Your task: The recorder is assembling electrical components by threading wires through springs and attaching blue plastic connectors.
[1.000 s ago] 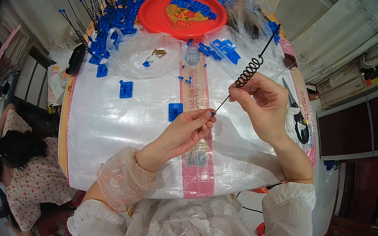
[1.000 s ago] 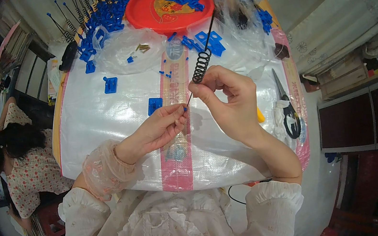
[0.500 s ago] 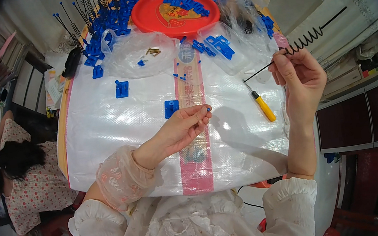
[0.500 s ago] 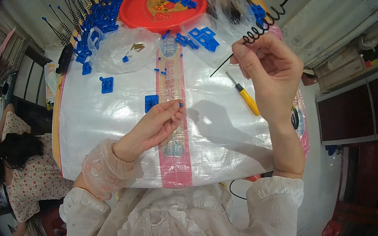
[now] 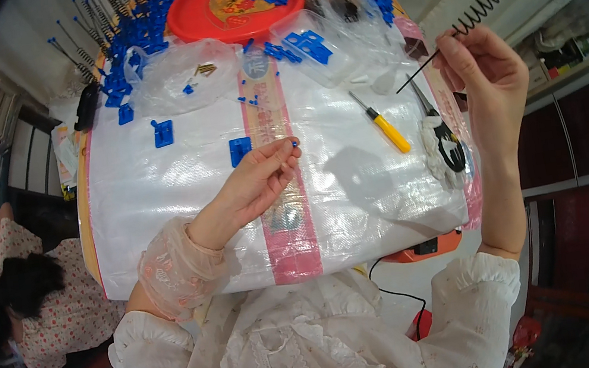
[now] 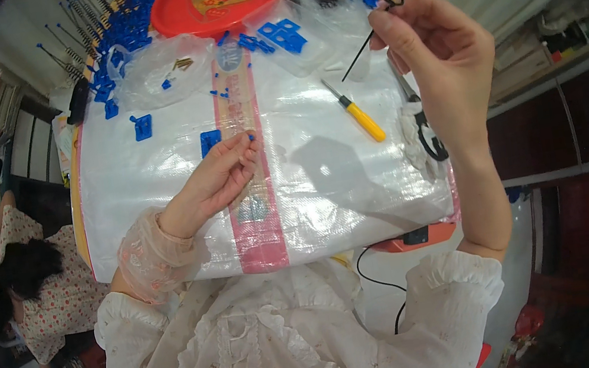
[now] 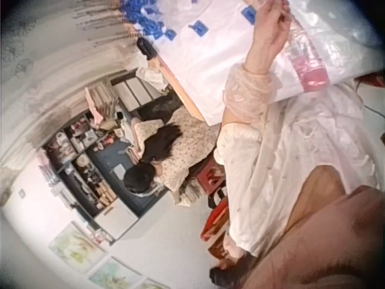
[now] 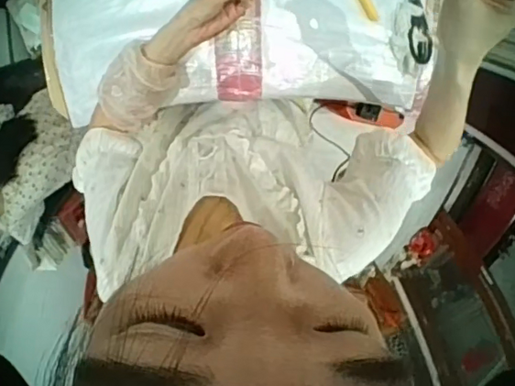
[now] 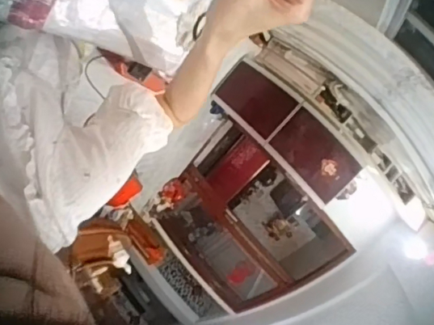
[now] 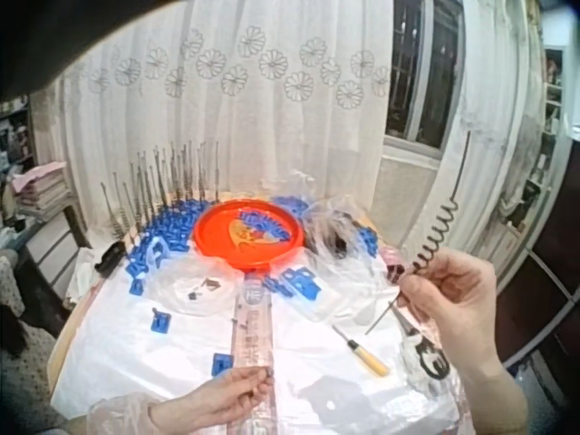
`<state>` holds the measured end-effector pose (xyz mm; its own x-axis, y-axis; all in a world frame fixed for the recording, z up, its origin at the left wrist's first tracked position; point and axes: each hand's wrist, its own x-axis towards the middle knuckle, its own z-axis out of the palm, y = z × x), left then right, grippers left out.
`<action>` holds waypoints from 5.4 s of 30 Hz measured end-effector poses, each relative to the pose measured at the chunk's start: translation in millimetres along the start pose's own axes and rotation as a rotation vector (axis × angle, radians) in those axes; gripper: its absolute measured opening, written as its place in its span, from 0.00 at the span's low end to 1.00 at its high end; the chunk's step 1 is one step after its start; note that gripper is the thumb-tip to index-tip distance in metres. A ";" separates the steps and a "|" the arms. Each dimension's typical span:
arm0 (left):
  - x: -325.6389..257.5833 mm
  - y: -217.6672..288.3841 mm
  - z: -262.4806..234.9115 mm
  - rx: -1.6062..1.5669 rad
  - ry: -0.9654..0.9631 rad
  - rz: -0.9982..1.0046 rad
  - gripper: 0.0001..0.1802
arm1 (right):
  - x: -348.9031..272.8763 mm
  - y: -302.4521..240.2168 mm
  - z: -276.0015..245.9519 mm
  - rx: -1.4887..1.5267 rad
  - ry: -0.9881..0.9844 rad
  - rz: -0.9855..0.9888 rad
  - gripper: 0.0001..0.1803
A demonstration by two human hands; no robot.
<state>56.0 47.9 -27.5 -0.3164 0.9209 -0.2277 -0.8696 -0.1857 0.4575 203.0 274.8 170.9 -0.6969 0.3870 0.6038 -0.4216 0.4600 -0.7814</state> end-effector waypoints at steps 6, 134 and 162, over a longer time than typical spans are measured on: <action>1.8 0.7 1.2 -0.041 0.000 -0.002 0.11 | -8.4 -25.2 -22.3 -0.105 0.089 0.003 0.06; 0.7 7.3 10.6 -0.021 0.057 0.041 0.13 | -23.8 64.0 100.6 0.038 -0.221 0.100 0.07; -1.6 8.1 10.8 -0.009 0.052 0.036 0.12 | -24.5 55.9 99.7 0.068 -0.206 0.132 0.07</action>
<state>53.6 48.6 -14.2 -0.3669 0.8946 -0.2551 -0.8606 -0.2222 0.4583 138.7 211.4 96.7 -0.8492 0.2662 0.4561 -0.3519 0.3586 -0.8646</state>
